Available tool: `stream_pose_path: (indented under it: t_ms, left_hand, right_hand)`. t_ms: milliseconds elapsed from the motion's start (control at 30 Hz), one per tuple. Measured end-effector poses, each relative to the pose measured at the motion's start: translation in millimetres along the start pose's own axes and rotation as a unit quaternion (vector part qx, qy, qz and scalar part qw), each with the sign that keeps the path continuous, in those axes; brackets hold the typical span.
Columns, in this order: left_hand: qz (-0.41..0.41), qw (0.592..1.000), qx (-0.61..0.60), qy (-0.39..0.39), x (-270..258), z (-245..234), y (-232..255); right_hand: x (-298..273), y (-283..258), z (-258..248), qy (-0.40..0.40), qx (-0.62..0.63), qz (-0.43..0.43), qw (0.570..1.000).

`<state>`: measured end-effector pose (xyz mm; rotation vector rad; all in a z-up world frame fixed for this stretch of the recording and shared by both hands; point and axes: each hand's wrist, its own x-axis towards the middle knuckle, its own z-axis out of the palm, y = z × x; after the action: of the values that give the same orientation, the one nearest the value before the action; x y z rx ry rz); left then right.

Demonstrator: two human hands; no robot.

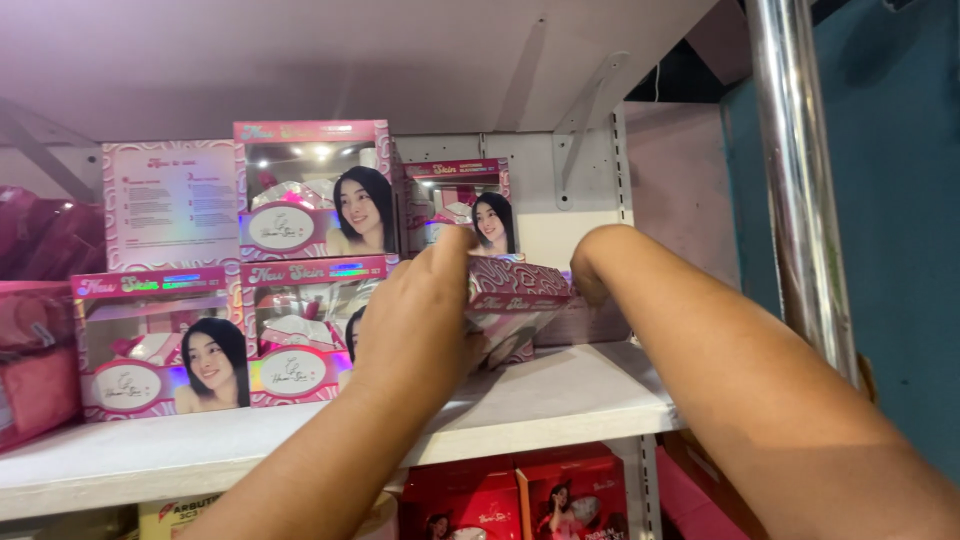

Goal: The person organizes cosmetic boxes on a white metal shelf, stacking them neatly and moving them between different levels. They also use a grey cloth to wipe the shelf surface clean.

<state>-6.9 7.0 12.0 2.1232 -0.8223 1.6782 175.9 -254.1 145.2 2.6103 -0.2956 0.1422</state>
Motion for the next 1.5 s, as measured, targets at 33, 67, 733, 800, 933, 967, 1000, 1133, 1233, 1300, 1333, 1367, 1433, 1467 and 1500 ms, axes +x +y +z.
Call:
stream_pose_path:
  t_ms: [33, 67, 733, 800, 933, 967, 1000, 1133, 1233, 1300, 1333, 1367, 1433, 1467, 1500]
  left_hand:
    - [0.001, 1.000, -0.004, -0.002, 0.2, -5.3, 5.2]
    - [-0.045, 0.999, -0.021, -0.020, 1.5, -11.1, 10.2]
    - [-0.054, 0.915, -0.399, 0.006, 10.9, -3.2, -8.2]
    - [-0.063, 0.894, -0.443, -0.033, 8.9, -3.5, -5.4]
    - [-0.076, 0.903, -0.418, -0.061, 4.2, -12.0, -4.3]
    - [-0.081, 0.902, -0.419, -0.069, 2.4, -14.0, -4.4]
    - [-0.085, 0.900, -0.420, -0.077, 0.7, -16.0, -4.0]
    - [-0.091, 0.898, -0.424, -0.071, -11.8, -15.1, -5.1]
    - [-0.039, 0.898, -0.438, -0.009, -18.6, -16.8, -11.0]
    - [-0.121, 0.878, -0.464, 0.005, -23.4, -28.1, -6.1]
    - [-0.124, 0.878, -0.462, 0.004, -25.2, -29.8, -6.9]
    - [-0.127, 0.874, -0.468, 0.015, -27.0, -31.2, -7.7]
    - [-0.130, 0.871, -0.473, 0.027, -28.5, -32.8, -10.4]
    - [-0.136, 0.851, -0.506, 0.035, -28.7, -33.0, -12.2]
    - [-0.140, 0.831, -0.537, 0.044, -29.1, -33.0, -13.9]
  right_hand:
    - [1.3, 0.9, 1.5, -0.003, 0.000, 0.002, 1.000]
    - [2.3, 2.5, 1.3, -0.004, -0.010, 0.002, 1.000]
    - [-185.9, 29.0, -32.9, 0.194, 0.388, -0.255, 0.864]
    - [-173.6, 27.6, -27.9, 0.208, 0.428, -0.378, 0.794]
    - [-220.5, 4.0, -31.9, 0.152, 0.541, -0.267, 0.783]
    - [-221.3, 0.2, -33.1, 0.140, 0.536, -0.233, 0.799]
    - [-222.3, -3.2, -33.7, 0.127, 0.530, -0.199, 0.814]
    - [-146.5, -14.1, -32.7, 0.245, 0.339, -0.218, 0.882]
    - [-115.1, -21.8, -32.8, 0.219, 0.401, -0.295, 0.839]
    - [-92.4, -23.2, -28.4, 0.162, 0.552, -0.335, 0.746]
    - [-105.4, -27.1, -25.8, 0.159, 0.552, -0.337, 0.746]
    - [-118.3, -30.9, -23.1, 0.146, 0.599, -0.314, 0.722]
    - [-122.2, -32.1, -15.3, 0.131, 0.643, -0.292, 0.695]
    - [-113.0, -30.1, -9.2, 0.132, 0.661, -0.315, 0.669]
    - [-103.7, -28.3, -2.9, 0.132, 0.677, -0.338, 0.641]
